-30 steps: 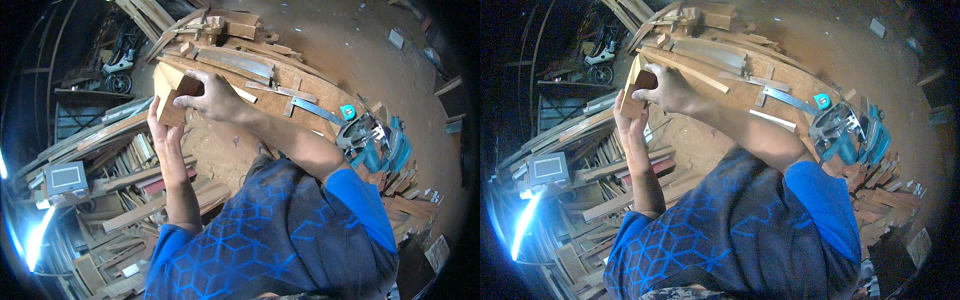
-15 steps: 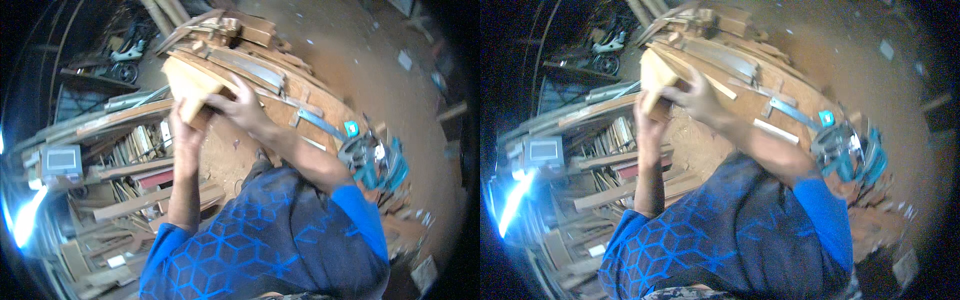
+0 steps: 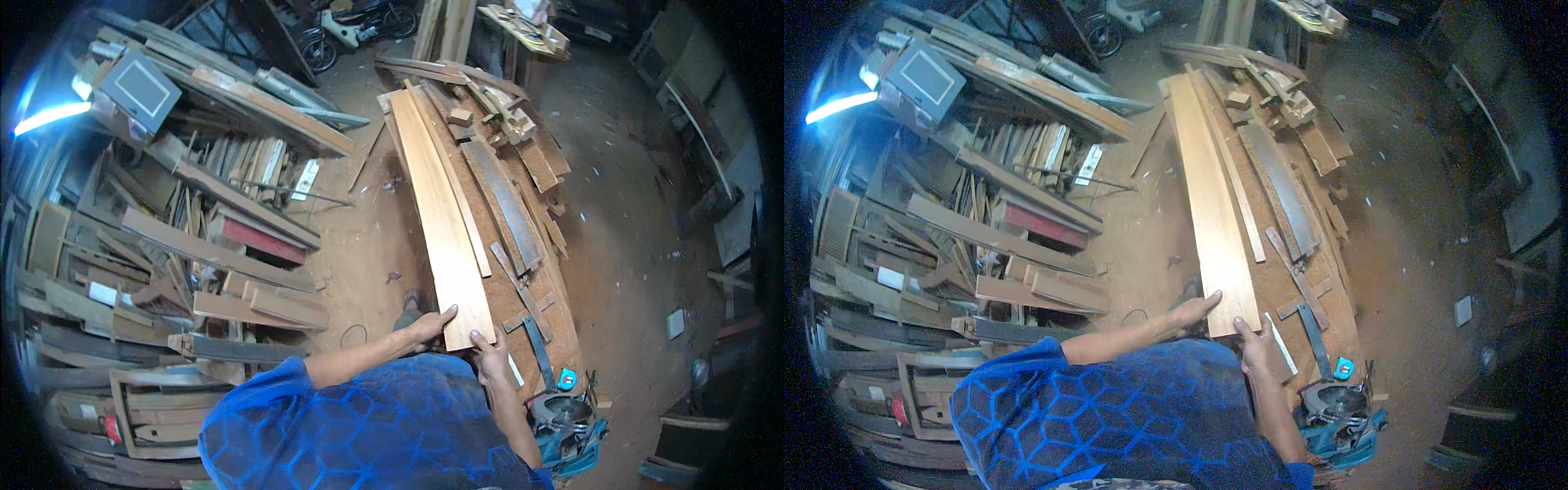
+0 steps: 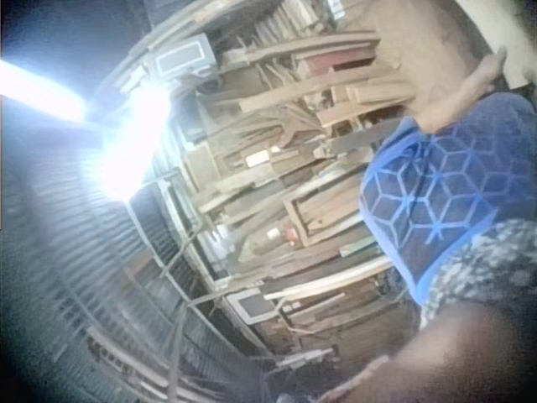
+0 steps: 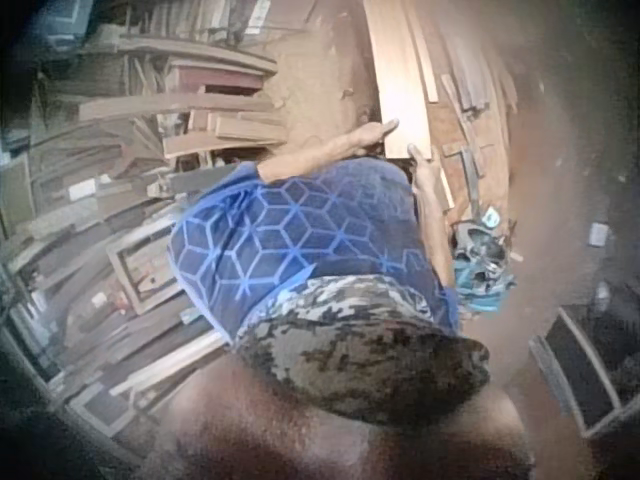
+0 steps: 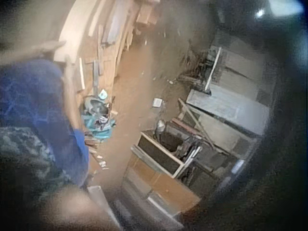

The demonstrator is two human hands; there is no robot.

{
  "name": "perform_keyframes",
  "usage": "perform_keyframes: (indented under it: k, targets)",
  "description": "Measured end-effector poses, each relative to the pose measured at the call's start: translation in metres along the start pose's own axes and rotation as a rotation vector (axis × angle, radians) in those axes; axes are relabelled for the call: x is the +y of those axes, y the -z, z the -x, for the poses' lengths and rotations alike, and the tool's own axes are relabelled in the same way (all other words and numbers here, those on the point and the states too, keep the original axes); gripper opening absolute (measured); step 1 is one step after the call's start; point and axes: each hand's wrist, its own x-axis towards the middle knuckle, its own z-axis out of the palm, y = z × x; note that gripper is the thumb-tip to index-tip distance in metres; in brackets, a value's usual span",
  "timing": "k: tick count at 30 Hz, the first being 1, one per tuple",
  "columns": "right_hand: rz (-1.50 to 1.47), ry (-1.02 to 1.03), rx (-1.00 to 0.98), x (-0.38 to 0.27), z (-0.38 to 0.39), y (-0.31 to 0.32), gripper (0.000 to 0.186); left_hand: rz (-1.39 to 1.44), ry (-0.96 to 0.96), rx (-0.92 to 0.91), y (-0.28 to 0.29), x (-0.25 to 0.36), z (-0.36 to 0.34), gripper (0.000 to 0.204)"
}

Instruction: The person uses a circular saw to cut a long wooden plank into smaller pieces. They measure the wood with a metal ruler, mark the cut lines, and then perform the cuts. The person handles the wood pieces, moving them aside after cutting.

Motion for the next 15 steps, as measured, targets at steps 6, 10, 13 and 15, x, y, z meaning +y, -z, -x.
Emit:
perform_keyframes:
  k: [6,10,13,15]
  targets:
    - [0.112,0.100,-0.034,-0.029,-0.072,-0.078,0.044,-0.282,-0.163,0.184,0.049,0.081,-0.038,0.075]
    - [0.126,0.192,-0.037,-0.058,-0.147,-0.130,0.052,-0.289,-0.109,0.041,0.070,0.202,-0.033,0.069]
    - [0.098,0.211,0.023,-0.080,-0.195,-0.193,0.049,-0.206,-0.198,-0.101,0.131,0.251,-0.066,0.064]
    - [0.125,0.228,0.079,-0.091,-0.223,-0.231,0.039,-0.124,-0.183,-0.092,0.175,0.276,-0.078,0.059]
